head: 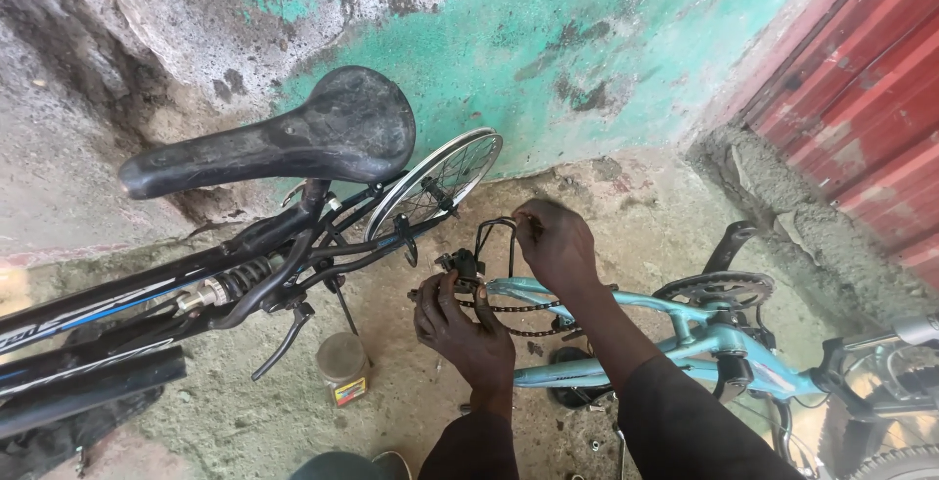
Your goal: The person works on a light blue bicycle lying upside down on the floor. They use their hands to adjust the chain and gears, then use a screwdriver to tighten a bolt on the handlebar stem. Finally, they lift the bicycle upright and adjust the handlebars.
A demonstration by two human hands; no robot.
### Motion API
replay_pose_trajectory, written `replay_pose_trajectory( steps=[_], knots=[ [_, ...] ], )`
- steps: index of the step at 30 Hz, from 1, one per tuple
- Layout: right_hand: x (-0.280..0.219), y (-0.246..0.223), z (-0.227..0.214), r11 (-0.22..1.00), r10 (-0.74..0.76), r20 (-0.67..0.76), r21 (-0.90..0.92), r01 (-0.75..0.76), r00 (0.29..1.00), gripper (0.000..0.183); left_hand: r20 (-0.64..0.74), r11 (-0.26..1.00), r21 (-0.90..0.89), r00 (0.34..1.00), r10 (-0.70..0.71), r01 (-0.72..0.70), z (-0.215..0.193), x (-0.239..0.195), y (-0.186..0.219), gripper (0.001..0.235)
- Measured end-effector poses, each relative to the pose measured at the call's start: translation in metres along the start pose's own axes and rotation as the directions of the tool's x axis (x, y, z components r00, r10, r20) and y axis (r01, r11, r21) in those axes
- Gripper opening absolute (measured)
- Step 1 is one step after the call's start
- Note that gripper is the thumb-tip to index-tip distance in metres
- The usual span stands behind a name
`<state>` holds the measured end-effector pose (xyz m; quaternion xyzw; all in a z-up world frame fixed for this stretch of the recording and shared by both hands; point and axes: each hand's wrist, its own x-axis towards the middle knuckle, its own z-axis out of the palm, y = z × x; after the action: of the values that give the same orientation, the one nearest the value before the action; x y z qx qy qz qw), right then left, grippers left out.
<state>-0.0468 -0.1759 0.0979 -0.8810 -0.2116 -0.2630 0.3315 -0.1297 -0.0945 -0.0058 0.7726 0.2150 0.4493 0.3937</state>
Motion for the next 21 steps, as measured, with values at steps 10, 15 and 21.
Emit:
replay_pose_trajectory(
  steps=[10,15,21],
  knots=[
    [0.052,0.040,0.037,0.710,0.357,0.537,-0.688,0.152,0.765,0.014,-0.020,0.999,-0.038,1.000,0.002,-0.003,0.000,0.001,0.003,0.037],
    [0.058,0.066,0.032,0.825,0.390,0.582,-0.565,0.010,0.714,0.032,-0.007,0.999,-0.038,1.000,0.005,-0.005,0.000,0.000,0.000,0.037],
    [0.009,0.144,0.036,0.927,0.340,0.546,-0.331,-0.176,0.766,0.021,-0.002,1.000,-0.006,1.000,-0.001,0.001,0.001,0.002,0.000,0.035]
  ],
)
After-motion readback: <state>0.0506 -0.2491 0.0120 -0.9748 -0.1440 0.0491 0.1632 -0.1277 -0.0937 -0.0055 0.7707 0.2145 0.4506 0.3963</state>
